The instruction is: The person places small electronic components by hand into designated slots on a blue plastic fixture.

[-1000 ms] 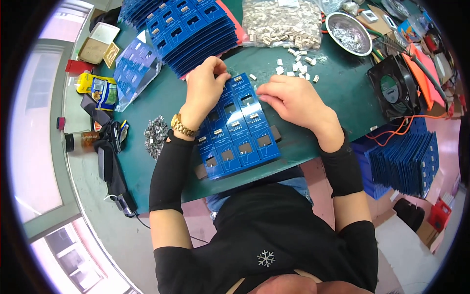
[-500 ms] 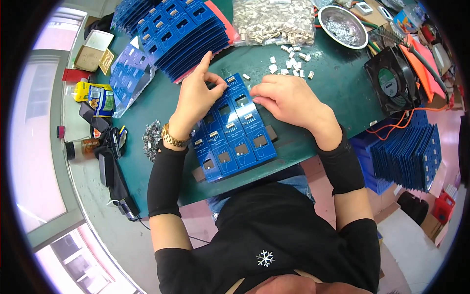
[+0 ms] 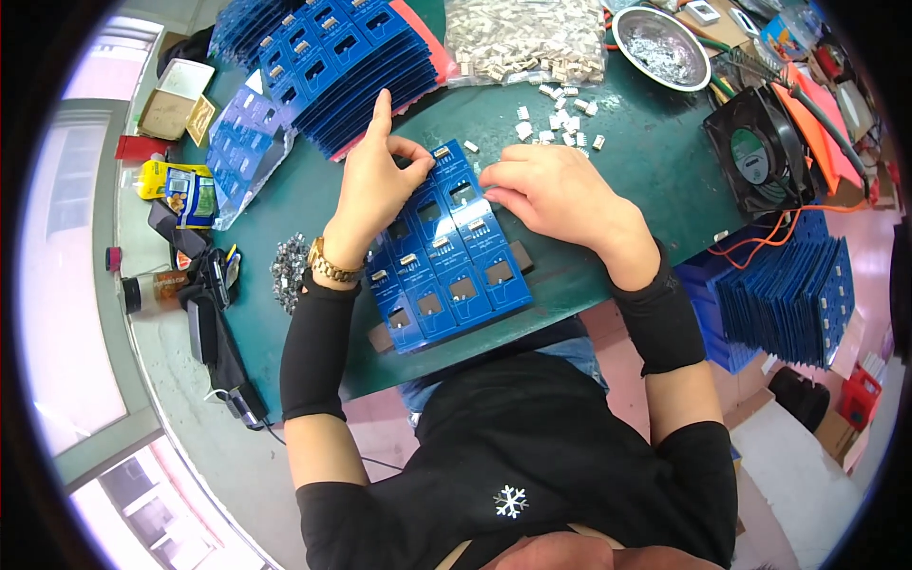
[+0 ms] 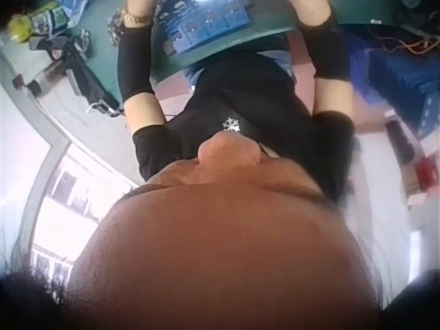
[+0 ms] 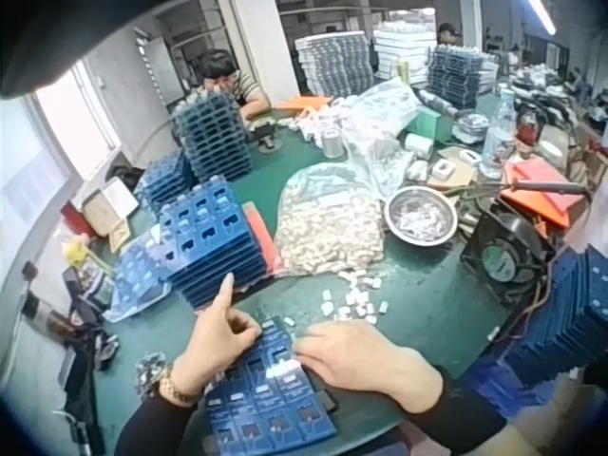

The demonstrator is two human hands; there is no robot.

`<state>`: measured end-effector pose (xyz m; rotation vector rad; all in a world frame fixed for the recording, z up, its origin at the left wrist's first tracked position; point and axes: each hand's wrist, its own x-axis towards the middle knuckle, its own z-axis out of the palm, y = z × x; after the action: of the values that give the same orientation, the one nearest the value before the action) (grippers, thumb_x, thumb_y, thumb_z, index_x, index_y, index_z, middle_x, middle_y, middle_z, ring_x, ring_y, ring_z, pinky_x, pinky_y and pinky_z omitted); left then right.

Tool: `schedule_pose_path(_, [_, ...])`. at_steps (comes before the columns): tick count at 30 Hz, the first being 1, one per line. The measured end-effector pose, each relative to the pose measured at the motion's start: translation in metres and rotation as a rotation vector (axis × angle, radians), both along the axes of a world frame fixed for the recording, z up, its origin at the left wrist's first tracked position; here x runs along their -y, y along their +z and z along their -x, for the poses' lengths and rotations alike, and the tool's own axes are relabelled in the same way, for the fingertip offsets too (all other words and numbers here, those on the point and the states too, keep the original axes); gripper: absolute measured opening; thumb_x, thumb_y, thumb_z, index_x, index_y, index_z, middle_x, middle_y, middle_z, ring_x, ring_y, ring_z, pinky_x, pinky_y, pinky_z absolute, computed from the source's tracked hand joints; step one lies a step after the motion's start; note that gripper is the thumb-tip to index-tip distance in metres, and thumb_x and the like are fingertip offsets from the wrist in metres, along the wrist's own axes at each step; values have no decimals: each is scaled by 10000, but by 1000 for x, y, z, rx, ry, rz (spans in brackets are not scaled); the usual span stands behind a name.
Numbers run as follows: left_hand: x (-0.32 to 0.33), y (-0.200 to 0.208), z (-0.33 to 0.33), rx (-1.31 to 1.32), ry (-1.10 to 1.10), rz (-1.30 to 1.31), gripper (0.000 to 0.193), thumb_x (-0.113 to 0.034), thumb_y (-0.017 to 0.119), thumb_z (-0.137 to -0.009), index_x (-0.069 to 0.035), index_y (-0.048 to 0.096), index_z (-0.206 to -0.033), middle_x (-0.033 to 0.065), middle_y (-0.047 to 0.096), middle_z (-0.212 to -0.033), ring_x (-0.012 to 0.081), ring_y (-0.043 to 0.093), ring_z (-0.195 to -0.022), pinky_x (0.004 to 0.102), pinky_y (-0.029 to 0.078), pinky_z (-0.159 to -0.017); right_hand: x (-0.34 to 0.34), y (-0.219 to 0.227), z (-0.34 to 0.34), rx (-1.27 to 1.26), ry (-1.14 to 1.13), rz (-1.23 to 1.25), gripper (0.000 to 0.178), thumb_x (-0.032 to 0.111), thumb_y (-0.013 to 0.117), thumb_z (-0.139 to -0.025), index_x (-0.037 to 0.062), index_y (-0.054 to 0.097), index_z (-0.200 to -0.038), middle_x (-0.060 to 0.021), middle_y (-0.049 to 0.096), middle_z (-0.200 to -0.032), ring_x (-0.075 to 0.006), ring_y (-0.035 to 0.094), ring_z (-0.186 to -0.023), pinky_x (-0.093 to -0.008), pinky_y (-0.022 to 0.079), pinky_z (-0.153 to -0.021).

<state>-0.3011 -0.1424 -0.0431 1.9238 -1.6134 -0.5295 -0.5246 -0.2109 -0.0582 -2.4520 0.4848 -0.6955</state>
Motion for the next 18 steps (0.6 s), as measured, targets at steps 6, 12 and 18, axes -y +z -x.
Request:
schedule_pose_path(6, [0,1,3,8,3,1,938,-51,729,-762,44,159,-1501,59,716,-825,160,670,-732,252,514,-700,0,1,1,-25,6,-8,87,189,667,-830,106,676,-855,-73,611,-778,-301,638,-741,-411,509,-644])
schedule_pose_path(12, [-6,-7,6,43,7,32,918,-68,712,-788,-24,163,-1523,-15,697,-815,164,651,-833,533,357,-1030,0,3,0,-50,8,-21,91,193,664,-835,110,684,-869,-72,614,-783,-304,639,-754,-409,512,-654])
schedule_pose_path(18, [-11,-6,9,262,-47,7,393,-126,695,-818,-154,648,-1207,-10,661,-936,202,567,-1078,574,270,-1063,6,1,0,27,-21,9,101,180,670,-832,110,692,-901,-76,623,-796,-295,638,-747,-393,513,-654])
